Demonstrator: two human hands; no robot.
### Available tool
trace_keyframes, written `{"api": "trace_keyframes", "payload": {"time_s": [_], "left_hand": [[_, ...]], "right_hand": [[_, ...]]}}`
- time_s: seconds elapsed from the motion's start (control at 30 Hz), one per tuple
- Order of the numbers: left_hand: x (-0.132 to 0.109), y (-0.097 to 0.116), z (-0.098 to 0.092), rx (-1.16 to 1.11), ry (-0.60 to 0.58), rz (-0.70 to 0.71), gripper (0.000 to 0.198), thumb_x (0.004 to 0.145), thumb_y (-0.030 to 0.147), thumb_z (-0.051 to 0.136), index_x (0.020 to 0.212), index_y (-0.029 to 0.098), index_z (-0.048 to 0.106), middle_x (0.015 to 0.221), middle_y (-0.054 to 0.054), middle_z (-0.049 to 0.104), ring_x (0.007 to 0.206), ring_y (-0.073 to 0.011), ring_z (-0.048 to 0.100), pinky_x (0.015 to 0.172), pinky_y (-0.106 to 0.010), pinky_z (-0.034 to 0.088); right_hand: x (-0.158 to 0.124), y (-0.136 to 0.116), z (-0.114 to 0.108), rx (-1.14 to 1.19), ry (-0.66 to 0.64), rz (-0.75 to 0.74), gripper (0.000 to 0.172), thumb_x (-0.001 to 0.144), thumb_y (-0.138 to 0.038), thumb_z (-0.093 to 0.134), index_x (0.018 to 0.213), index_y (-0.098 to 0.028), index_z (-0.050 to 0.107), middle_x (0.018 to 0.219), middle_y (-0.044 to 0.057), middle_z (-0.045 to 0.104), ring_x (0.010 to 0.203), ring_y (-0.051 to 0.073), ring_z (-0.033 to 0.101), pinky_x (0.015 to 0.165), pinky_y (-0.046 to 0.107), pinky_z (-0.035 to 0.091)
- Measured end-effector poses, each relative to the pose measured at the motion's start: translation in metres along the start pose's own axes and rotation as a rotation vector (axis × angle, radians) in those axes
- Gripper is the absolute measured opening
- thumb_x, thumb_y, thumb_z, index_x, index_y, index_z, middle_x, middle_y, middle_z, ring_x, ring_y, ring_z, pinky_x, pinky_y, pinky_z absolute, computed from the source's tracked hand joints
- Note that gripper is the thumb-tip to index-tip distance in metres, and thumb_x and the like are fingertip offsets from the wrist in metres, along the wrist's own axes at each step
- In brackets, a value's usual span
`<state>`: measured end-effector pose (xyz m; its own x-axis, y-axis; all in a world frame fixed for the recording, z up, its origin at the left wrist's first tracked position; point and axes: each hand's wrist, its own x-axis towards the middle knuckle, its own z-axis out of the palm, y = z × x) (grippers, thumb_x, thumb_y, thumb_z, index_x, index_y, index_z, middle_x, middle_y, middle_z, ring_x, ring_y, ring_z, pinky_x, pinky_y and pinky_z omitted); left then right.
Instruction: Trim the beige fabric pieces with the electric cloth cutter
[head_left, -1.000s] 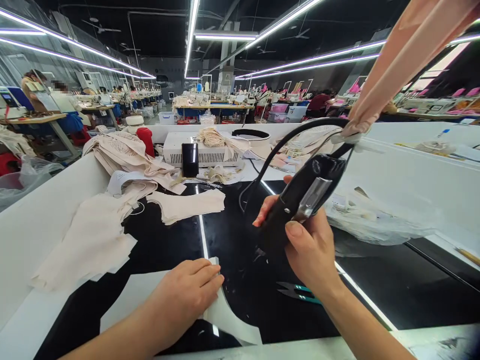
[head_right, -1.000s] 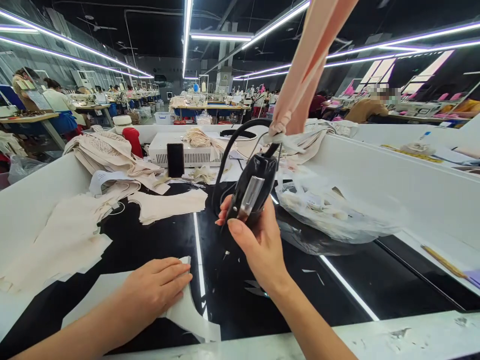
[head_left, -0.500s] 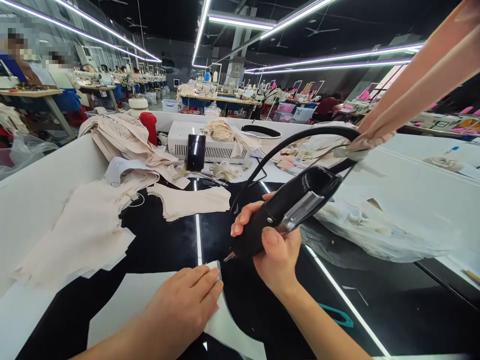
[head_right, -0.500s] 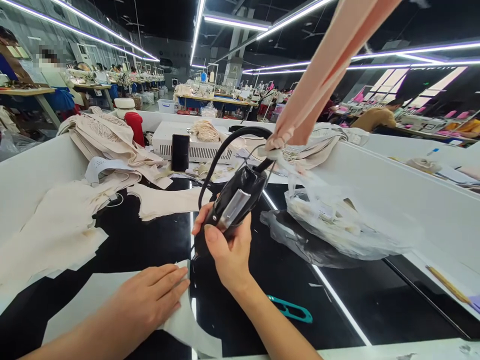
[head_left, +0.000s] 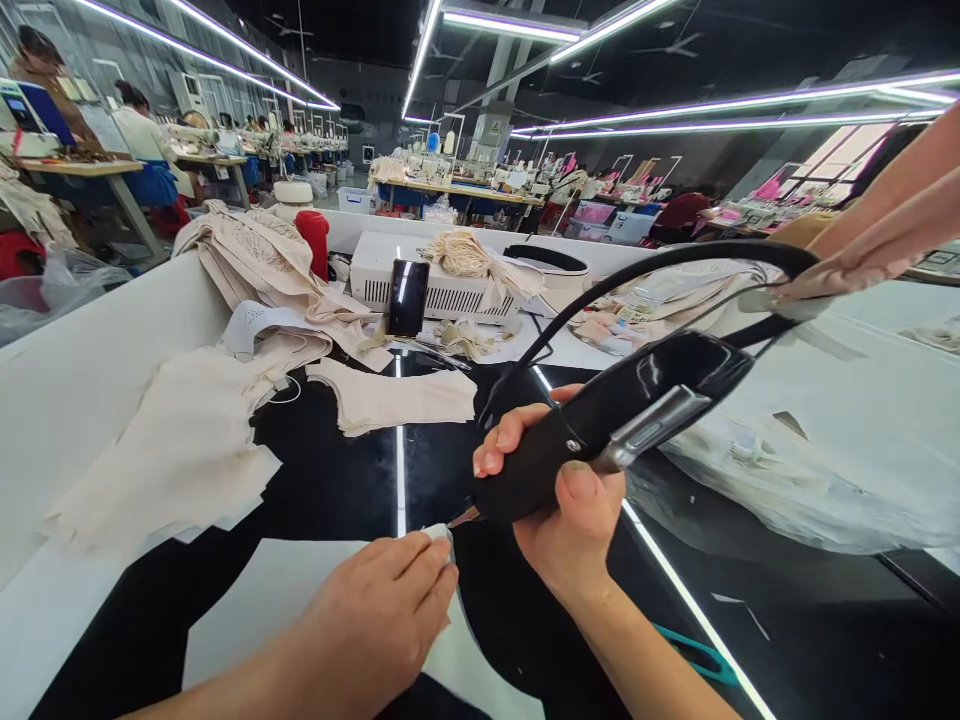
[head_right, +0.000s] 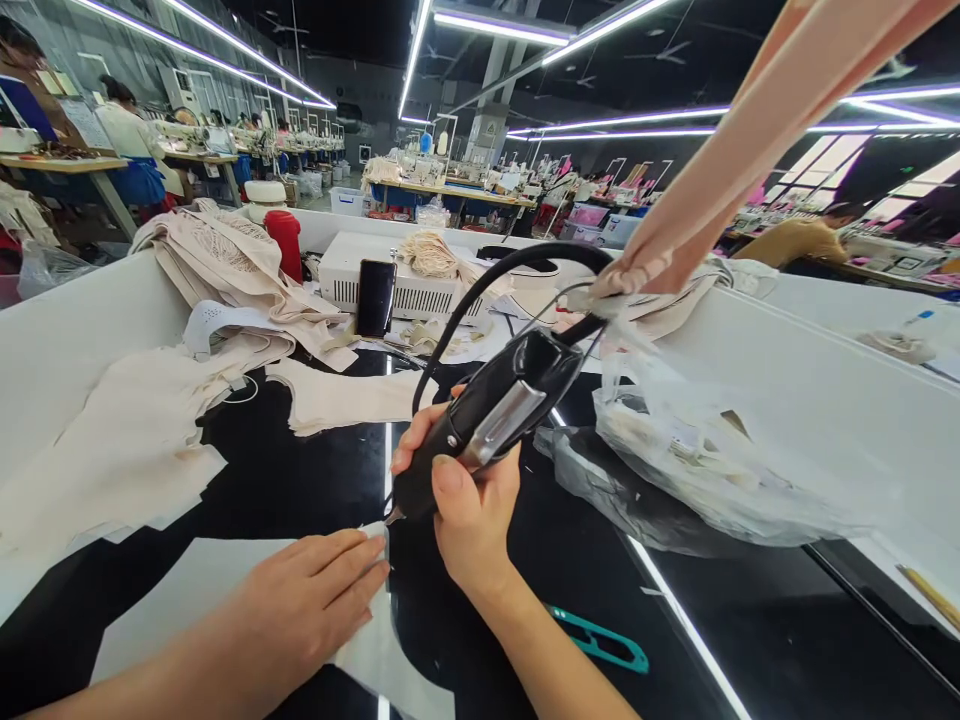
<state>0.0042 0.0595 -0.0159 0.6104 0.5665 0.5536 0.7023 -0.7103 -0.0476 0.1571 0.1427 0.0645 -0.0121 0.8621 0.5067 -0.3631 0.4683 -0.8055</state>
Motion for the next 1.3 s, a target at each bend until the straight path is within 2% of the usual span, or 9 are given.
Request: {"api": "trace_keyframes", "payload": {"time_s": [0.17,0.43,0.7,0.9,1.1,1.3], "left_hand": [[-0.0011,-0.0004,0.0019,0.001,-0.029,0.011,0.025,0.105,0.019,0.046,0.122,0.01,0.062,0.122,-0.009,0.071,0.112,-0.0213,0.066,0.087,-0.032,0.056],[-0.0012,0.0004,0.002,0.01,0.006,0.003,0.026,0.106,0.022,0.045,0.121,0.011,0.063,0.121,-0.007,0.071,0.11,-0.0203,0.066,0.088,-0.031,0.055],[-0.0017,0.0008,0.0021,0.024,-0.004,0.004,0.025,0.105,0.02,0.045,0.121,0.01,0.062,0.121,-0.008,0.071,0.114,-0.0199,0.065,0.097,-0.03,0.052],[-0.0017,0.0015,0.002,0.034,0.042,0.007,0.026,0.106,0.018,0.043,0.119,0.009,0.063,0.117,-0.009,0.072,0.111,-0.0208,0.067,0.094,-0.031,0.054],[-0.0039,0.0025,0.0044,0.061,0.046,0.01,0.029,0.107,0.018,0.039,0.119,0.009,0.064,0.118,-0.008,0.072,0.112,-0.02,0.066,0.098,-0.03,0.052],[-0.0046,0.0025,0.0055,0.069,0.035,0.004,0.029,0.107,0.02,0.039,0.12,0.01,0.064,0.119,-0.007,0.071,0.113,-0.0195,0.065,0.098,-0.03,0.052]], "right_hand": [[-0.0006,0.0013,-0.0002,-0.014,-0.029,-0.023,0.048,0.081,-0.057,0.072,0.112,-0.03,0.047,0.076,-0.005,0.057,0.055,0.014,0.054,0.053,0.03,0.048],[-0.0007,0.005,-0.0016,0.024,-0.031,-0.044,0.047,0.082,-0.052,0.074,0.114,-0.029,0.05,0.079,-0.004,0.061,0.058,0.014,0.057,0.055,0.03,0.05],[0.0025,0.0038,-0.003,-0.024,0.027,-0.039,0.048,0.079,-0.054,0.074,0.111,-0.028,0.048,0.075,-0.005,0.059,0.055,0.014,0.056,0.053,0.031,0.049],[0.0,0.0036,-0.0036,0.018,-0.001,-0.047,0.045,0.082,-0.05,0.074,0.113,-0.028,0.05,0.078,-0.004,0.061,0.057,0.014,0.057,0.054,0.03,0.05],[-0.0023,0.0022,-0.0024,0.064,0.0,-0.037,0.04,0.081,-0.047,0.074,0.11,-0.029,0.053,0.076,-0.004,0.062,0.056,0.013,0.057,0.052,0.028,0.05],[-0.0021,0.0036,0.0019,0.11,0.023,-0.031,0.044,0.079,-0.049,0.077,0.111,-0.029,0.055,0.075,-0.004,0.062,0.056,0.013,0.056,0.053,0.028,0.05]]}}
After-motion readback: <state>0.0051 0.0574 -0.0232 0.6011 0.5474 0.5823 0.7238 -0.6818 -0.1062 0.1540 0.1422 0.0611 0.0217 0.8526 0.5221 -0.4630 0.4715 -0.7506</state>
